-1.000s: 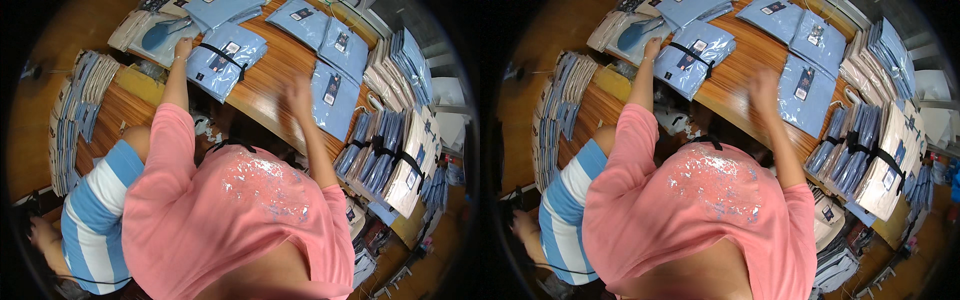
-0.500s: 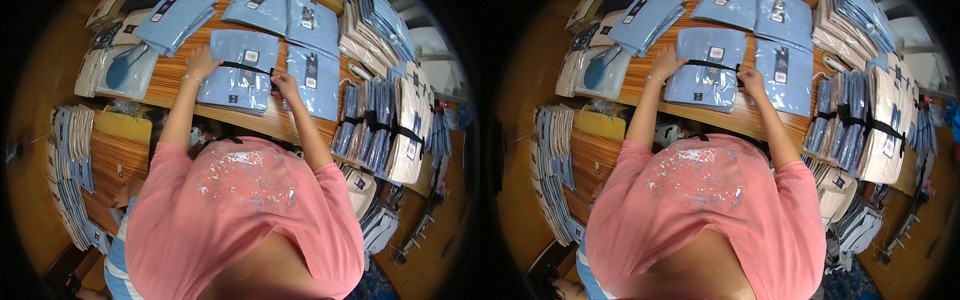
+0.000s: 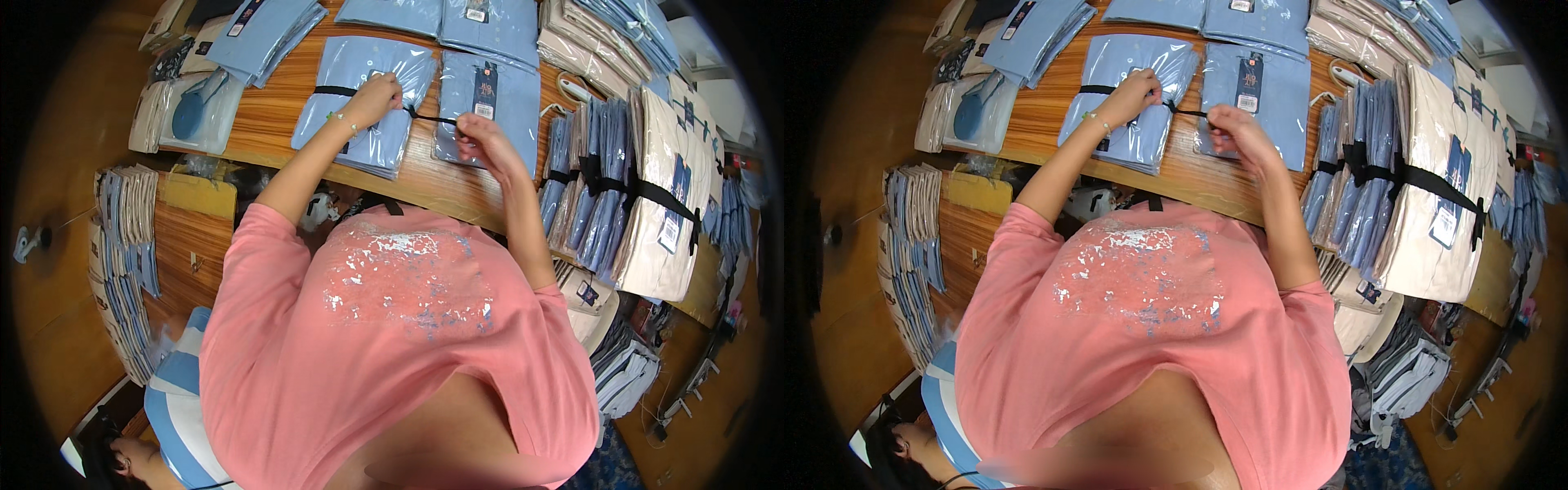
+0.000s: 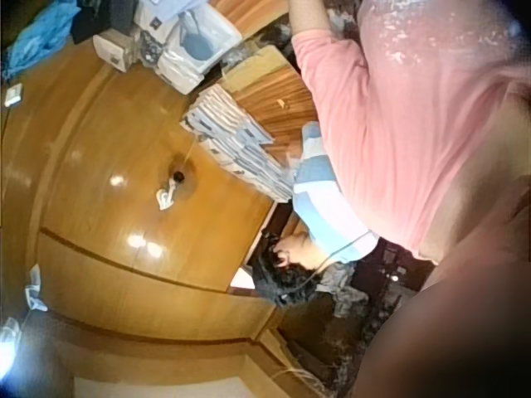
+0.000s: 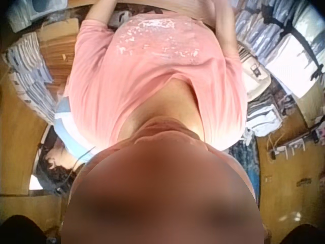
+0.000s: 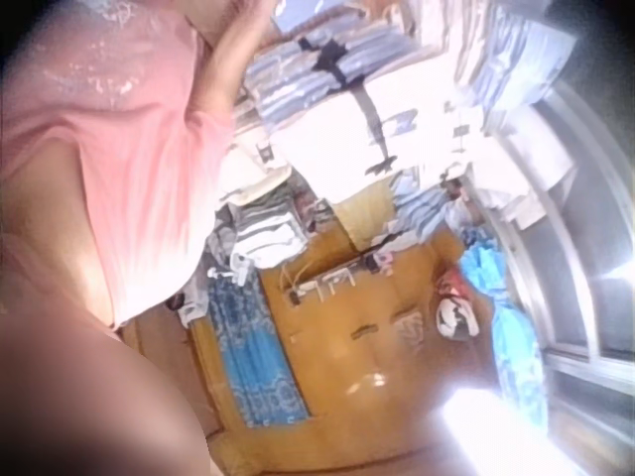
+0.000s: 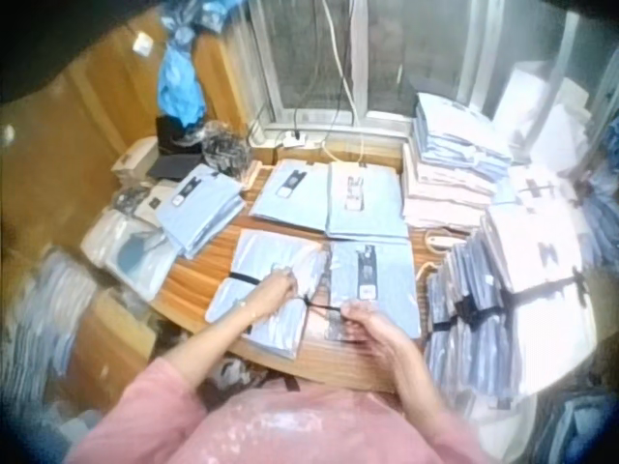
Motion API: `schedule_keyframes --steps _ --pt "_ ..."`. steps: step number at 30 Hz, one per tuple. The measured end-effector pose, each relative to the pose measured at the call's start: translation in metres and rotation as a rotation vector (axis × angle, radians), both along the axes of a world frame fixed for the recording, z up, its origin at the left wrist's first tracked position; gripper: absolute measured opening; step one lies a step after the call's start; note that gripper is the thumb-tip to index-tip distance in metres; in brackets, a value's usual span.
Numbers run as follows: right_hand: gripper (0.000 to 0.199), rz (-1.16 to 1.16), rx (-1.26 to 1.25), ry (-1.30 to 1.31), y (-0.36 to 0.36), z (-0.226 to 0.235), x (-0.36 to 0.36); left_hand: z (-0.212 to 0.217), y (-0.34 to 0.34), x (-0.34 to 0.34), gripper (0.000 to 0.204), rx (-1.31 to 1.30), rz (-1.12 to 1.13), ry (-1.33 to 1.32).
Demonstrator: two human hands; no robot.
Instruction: The person folds light blue shirts, places them into clear plastic bags, and secures them with black elastic bands. They then stack the packaged shirts on a table and in a nearby basket. Another person is visible working at a separate table in the background.
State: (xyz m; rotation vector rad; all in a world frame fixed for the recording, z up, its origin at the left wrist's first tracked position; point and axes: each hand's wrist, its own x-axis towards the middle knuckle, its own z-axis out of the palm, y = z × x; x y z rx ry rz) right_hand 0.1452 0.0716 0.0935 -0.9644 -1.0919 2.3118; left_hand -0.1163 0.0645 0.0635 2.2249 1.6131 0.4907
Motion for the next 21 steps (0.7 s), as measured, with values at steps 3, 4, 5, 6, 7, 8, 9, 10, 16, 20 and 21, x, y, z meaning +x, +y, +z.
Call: schedule_keyframes --steps 3,4,5,6,7,8,9,10,16,20,21 --pt "0.014 0.215 0.659 -0.617 0.016 -0.031 0.020 0.018 0.000 -0.005 0.010 -0.086 -0.012 -0.134" --pt "0.018 0.210 0.886 -0.767 0.013 -0.032 0.018 0.032 0.002 -0.012 0.010 -0.131 -0.021 -0.202" --pt "0.019 0.079 1.046 -0.690 0.014 -0.033 0.010 0.048 0.001 -0.023 0.013 -0.150 0.079 -0.258" --pt "0.020 -0.057 1.194 -0.610 0.010 -0.032 -0.002 0.064 -0.002 -0.036 0.015 -0.174 0.174 -0.314" --pt "0.021 -0.195 1.337 -0.527 0.004 -0.030 -0.016 0.076 -0.005 -0.059 0.016 -0.196 0.217 -0.456" --pt "0.025 -0.230 1.203 -0.455 0.000 -0.031 -0.031 0.081 -0.007 -0.085 0.017 -0.221 0.257 -0.602" --pt "0.029 -0.251 1.069 -0.354 -0.004 -0.029 -0.054 0.089 -0.018 -0.109 0.017 -0.023 0.293 -0.638" --pt "0.034 -0.297 0.944 -0.288 0.001 -0.031 -0.068 0.098 -0.020 -0.113 0.021 0.210 0.532 -0.337" --pt "0.062 -0.274 0.727 -0.632 -0.006 -0.055 -0.109 0.006 -0.027 -0.118 0.046 0.122 0.573 -0.219" --pt "0.053 -0.357 0.937 -0.789 -0.018 -0.043 -0.112 -0.020 -0.025 -0.123 0.051 -0.449 0.654 -0.705" --pt "0.050 -0.368 1.010 -0.804 -0.021 -0.034 -0.113 -0.023 -0.025 -0.130 0.052 -0.527 0.633 -0.786"
